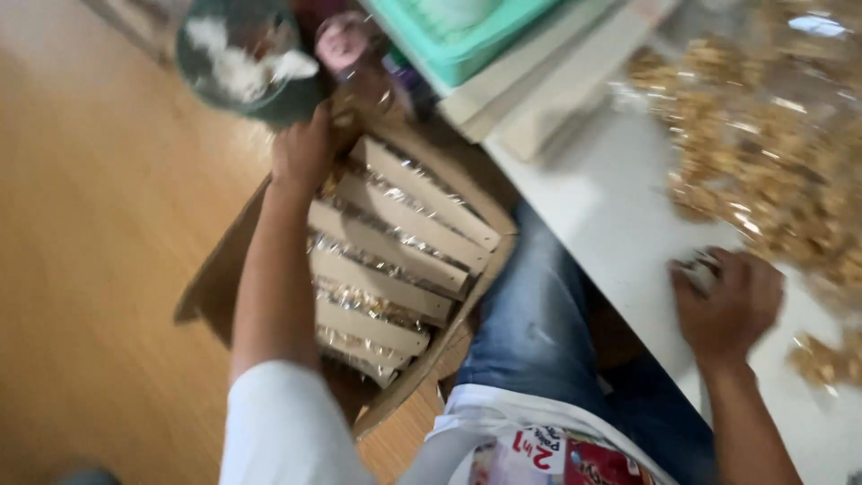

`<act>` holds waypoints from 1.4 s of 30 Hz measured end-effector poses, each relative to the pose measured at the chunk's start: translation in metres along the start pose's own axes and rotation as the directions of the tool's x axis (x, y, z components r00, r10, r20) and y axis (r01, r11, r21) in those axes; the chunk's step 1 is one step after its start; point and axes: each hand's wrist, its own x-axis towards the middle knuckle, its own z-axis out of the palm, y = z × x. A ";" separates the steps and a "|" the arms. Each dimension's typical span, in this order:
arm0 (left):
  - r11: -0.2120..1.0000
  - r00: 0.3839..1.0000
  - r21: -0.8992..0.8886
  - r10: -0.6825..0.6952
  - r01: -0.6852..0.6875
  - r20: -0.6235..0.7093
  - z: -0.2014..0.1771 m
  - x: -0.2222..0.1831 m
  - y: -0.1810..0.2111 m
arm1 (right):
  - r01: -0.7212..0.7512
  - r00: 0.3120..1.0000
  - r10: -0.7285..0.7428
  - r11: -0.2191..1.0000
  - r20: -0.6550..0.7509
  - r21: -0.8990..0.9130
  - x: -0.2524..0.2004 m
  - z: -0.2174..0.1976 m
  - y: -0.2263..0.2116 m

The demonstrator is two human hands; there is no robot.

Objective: Stapling small plastic bags containing nuts onto cardboard strips for retail display.

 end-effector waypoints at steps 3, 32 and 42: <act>0.985 0.994 0.162 0.076 -0.063 -0.074 0.032 0.013 -0.036 | 0.070 0.997 -0.071 0.997 -0.027 -0.042 0.005 0.001 -0.005; 0.994 0.728 -0.055 0.110 -0.099 0.677 0.069 -0.350 -0.027 | 0.068 0.993 -0.075 0.995 0.092 0.078 0.013 -0.001 -0.024; 0.977 0.835 -0.178 0.196 -0.120 0.513 0.099 -0.226 0.115 | 0.081 0.994 -0.083 0.996 0.070 0.027 0.010 0.000 -0.020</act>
